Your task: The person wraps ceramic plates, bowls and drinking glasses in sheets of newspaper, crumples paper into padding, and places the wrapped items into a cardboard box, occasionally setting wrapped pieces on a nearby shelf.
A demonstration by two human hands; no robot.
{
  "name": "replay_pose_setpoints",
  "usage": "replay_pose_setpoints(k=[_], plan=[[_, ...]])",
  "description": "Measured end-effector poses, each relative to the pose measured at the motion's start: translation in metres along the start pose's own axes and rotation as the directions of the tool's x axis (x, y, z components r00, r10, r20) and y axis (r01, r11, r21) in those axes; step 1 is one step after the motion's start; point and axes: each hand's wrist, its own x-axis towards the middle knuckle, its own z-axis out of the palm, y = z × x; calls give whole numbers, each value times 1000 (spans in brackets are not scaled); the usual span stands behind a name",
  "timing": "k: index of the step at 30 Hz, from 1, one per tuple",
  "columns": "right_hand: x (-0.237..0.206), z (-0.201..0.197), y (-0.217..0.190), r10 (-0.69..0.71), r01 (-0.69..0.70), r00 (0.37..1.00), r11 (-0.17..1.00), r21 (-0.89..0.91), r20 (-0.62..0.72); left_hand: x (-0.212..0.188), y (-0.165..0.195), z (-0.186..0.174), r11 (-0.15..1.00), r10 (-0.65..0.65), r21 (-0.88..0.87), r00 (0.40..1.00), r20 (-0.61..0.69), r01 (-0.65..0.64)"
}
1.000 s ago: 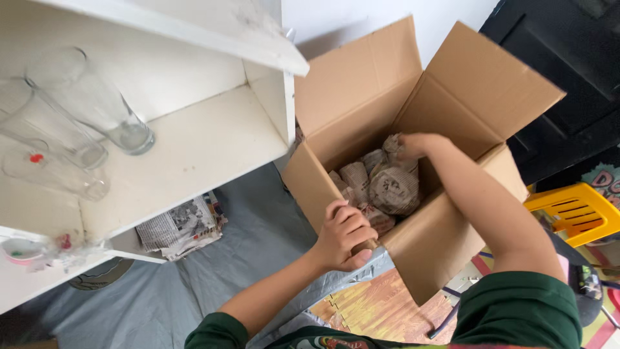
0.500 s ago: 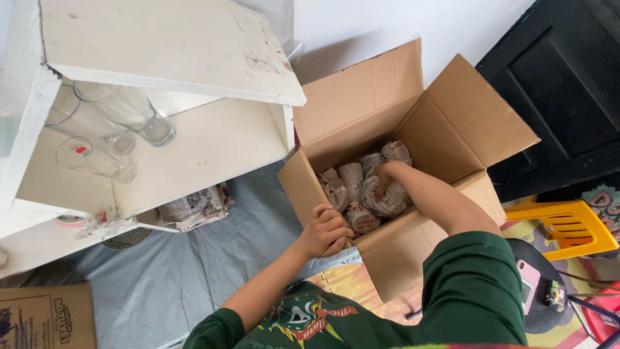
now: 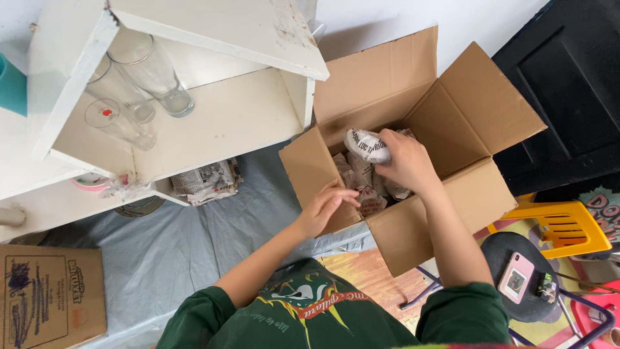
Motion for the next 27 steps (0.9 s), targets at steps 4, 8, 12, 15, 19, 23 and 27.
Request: replay_pose_setpoints(k=[4,8,12,15,19,23,27], plan=[[-45,-12,-86,-271,268,906,962,-56,-326,-27,16,-22,858,-127,-500,992,12,116],[-62,12,-164,-444,423,836,896,-136,-322,-80,20,-38,590,-133,-806,990,-38,48],[-59,51,-228,-446,490,837,869,73,-316,-145,5,-66,766,-379,-633,873,-307,110],[-62,83,-264,-376,469,877,808,357,-299,-200,-3,-99,863,-409,-487,750,-519,133],[-54,136,-309,-247,353,926,832,428,-285,-258,14,-125,929,-350,-333,675,-650,161],[-32,181,-344,-320,354,935,871,342,-152,-286,41,-148,924,-343,-95,694,-633,370],[-23,210,-360,-275,284,958,892,351,-77,-300,36,-154,924,-307,-66,629,-715,376]])
